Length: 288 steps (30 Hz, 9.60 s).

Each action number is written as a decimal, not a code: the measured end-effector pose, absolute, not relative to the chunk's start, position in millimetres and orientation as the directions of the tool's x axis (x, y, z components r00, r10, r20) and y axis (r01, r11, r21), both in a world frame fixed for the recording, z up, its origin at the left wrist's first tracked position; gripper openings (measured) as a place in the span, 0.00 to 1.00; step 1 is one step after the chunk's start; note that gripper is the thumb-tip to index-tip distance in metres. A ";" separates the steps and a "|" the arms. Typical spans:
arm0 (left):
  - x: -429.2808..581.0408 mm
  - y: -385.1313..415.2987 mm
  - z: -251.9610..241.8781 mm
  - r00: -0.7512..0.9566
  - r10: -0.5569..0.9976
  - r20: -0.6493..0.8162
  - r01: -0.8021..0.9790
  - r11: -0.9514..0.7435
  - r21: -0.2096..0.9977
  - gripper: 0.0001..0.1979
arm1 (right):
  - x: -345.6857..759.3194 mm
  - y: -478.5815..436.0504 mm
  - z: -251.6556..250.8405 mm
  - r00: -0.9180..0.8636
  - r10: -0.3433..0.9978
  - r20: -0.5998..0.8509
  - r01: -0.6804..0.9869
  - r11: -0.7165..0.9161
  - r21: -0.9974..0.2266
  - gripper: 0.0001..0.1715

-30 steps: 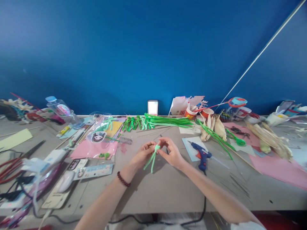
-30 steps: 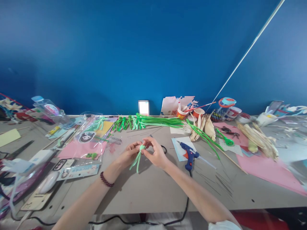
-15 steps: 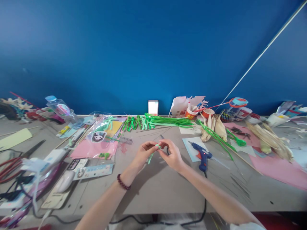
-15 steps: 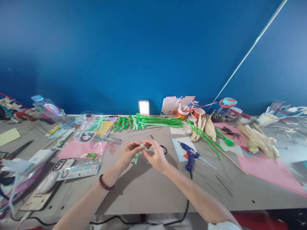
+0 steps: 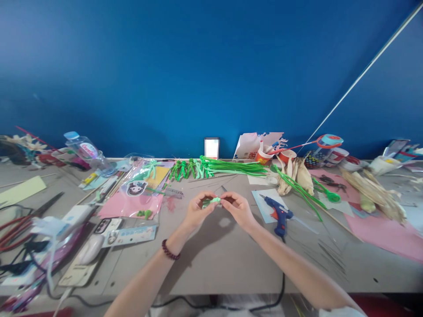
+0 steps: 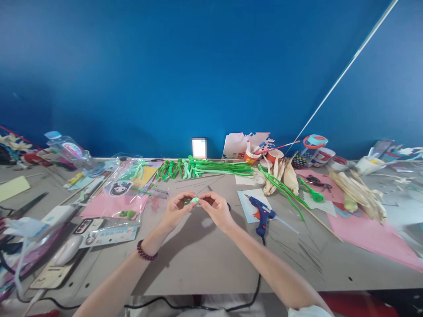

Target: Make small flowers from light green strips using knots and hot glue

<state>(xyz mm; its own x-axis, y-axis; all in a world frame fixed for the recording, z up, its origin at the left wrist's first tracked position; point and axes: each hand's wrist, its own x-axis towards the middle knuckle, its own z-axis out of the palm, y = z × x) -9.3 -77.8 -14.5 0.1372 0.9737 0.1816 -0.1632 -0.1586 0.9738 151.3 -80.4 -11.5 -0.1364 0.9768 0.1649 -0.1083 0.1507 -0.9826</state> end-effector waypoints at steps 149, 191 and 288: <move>-5.2 -76.0 -9.9 0.332 0.920 -0.207 -0.494 0.357 0.793 0.15 | 164.6 -68.3 -11.9 -0.301 0.949 0.094 -0.049 0.084 -0.995 0.16; -16.4 -79.8 -28.0 0.227 0.618 0.753 0.738 -0.614 0.281 0.08 | 154.2 -73.0 -15.1 -0.288 0.951 -0.113 -0.347 -0.214 -0.913 0.14; 3.6 -89.3 -17.3 -0.021 0.926 0.378 0.267 -0.359 0.894 0.10 | 149.7 -86.6 -5.5 -0.066 0.954 0.294 0.197 0.301 -0.933 0.11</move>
